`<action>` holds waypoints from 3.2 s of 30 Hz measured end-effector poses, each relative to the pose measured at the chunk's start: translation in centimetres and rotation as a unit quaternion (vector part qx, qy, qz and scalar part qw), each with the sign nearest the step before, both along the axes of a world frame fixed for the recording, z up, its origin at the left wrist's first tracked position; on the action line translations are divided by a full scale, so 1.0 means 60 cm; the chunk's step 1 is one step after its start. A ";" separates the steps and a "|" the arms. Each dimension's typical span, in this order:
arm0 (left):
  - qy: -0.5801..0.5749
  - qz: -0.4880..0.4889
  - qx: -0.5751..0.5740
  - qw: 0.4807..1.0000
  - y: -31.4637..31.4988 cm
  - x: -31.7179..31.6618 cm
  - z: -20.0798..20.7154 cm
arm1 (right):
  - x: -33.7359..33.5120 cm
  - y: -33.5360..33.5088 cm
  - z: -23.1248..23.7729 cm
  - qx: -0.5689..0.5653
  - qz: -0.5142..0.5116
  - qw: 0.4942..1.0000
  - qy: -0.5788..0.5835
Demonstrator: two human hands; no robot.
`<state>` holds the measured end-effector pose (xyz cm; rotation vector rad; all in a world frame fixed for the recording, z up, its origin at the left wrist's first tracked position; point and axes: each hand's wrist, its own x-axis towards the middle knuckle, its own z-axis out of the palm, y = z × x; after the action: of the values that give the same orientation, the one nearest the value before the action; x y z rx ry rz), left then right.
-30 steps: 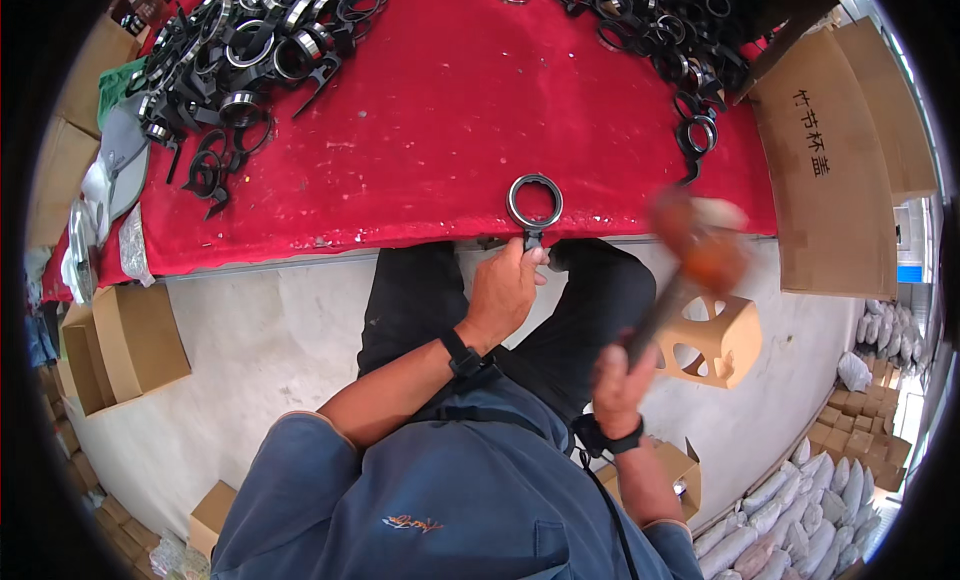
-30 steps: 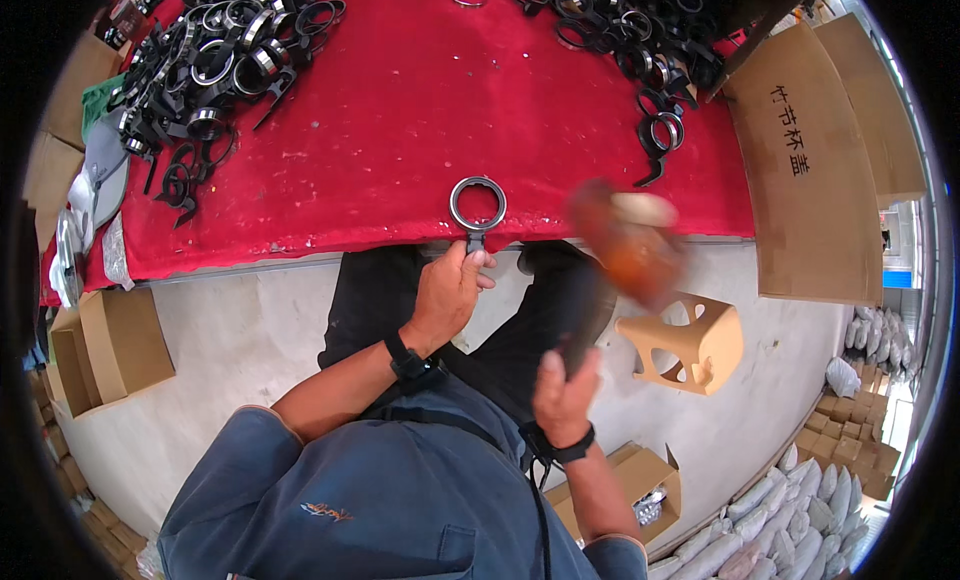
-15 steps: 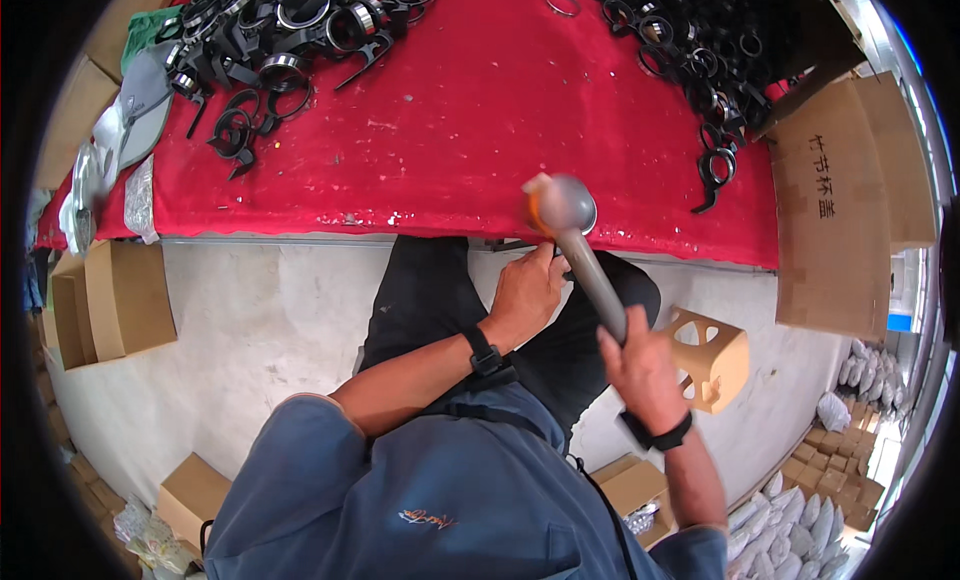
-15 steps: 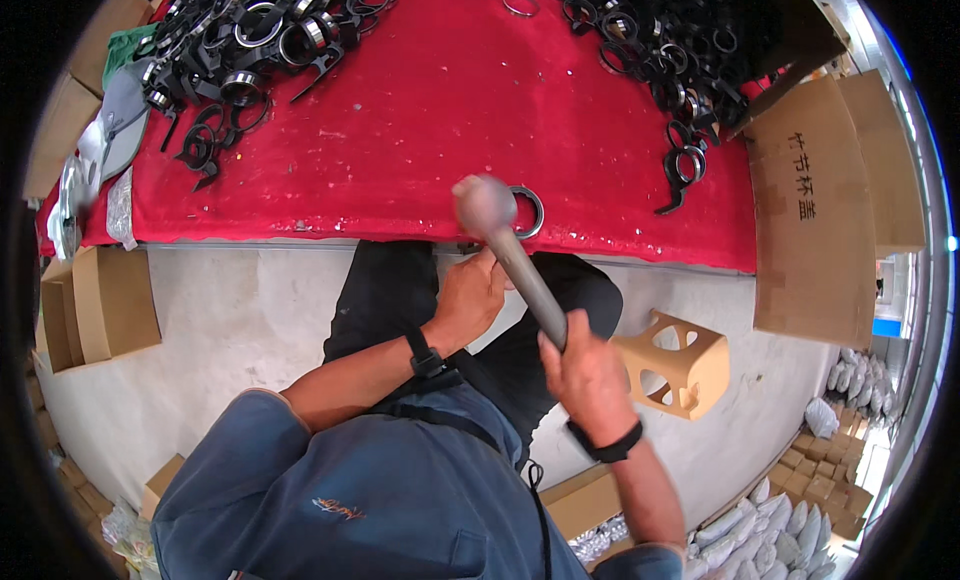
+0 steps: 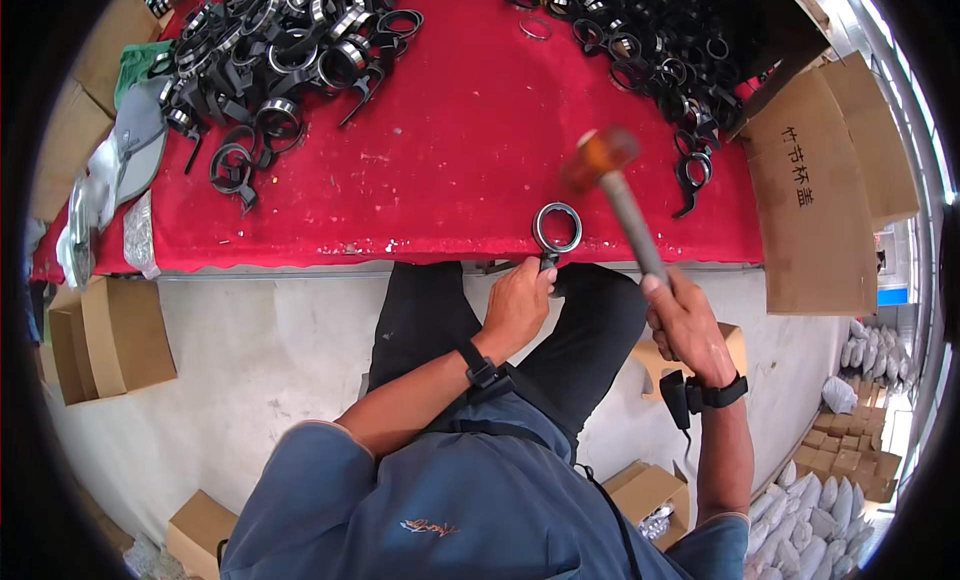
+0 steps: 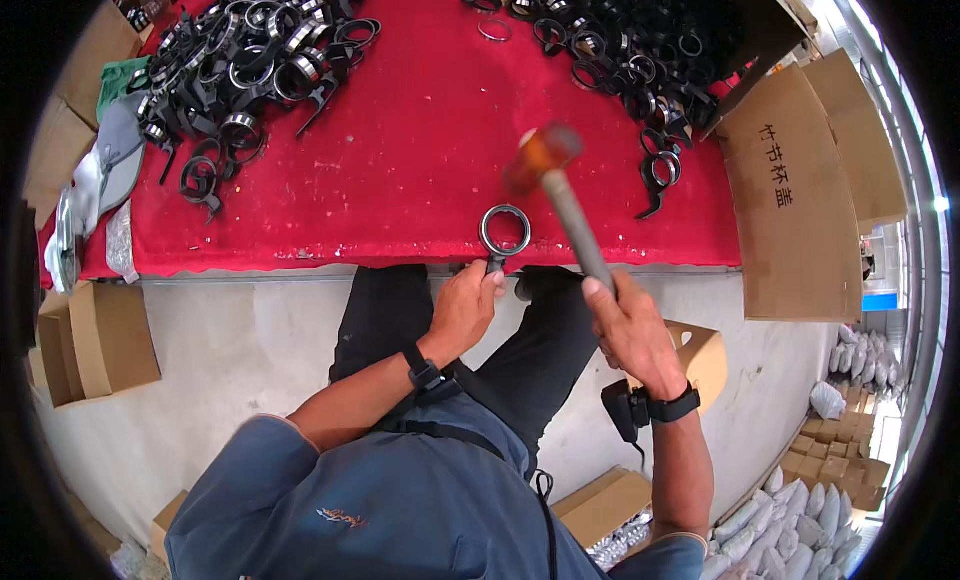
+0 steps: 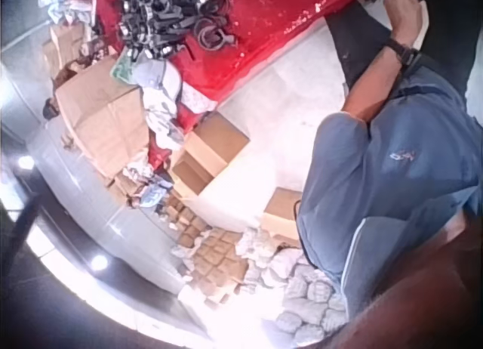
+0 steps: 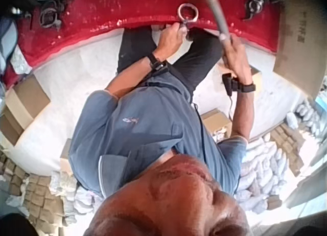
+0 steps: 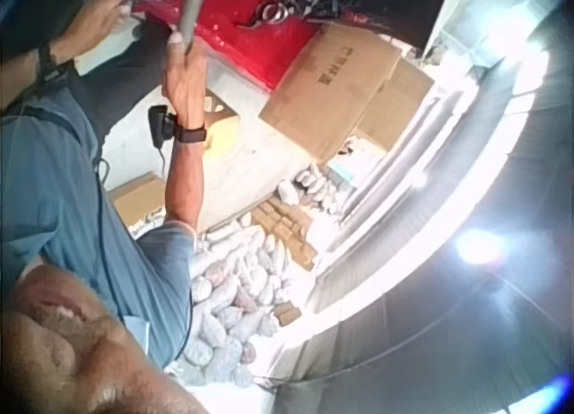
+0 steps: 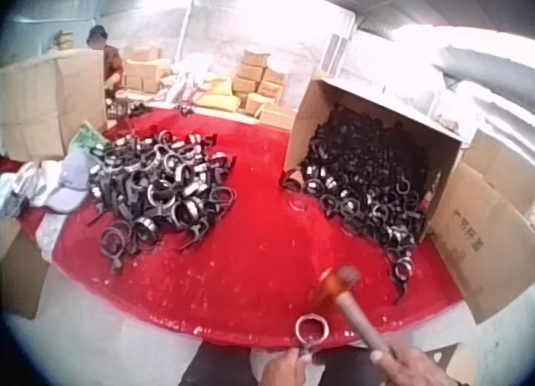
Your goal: Manually assemble black plastic components using a wooden hammer to tap them into place.
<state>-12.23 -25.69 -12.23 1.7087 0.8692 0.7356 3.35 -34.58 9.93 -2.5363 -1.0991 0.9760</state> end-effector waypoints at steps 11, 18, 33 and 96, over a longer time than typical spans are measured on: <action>-0.064 -0.004 0.107 0.992 0.041 -0.121 0.158 | 0.023 -0.170 -0.232 0.297 -0.215 0.920 0.141; 0.048 0.206 0.283 0.935 0.302 -0.281 0.304 | 0.014 -0.199 -0.299 0.311 -0.229 0.903 0.186; 0.112 0.116 0.326 0.932 0.427 -0.081 0.231 | 0.011 -0.202 -0.309 0.364 -0.284 0.856 0.232; -0.052 -0.072 -0.331 0.939 0.045 -0.029 0.033 | -0.009 -0.223 -0.306 0.303 -0.256 0.918 -0.012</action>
<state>-13.98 -22.98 -10.27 1.1031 0.7911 0.3652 2.78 -47.94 -8.43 -2.1324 -0.5553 0.3825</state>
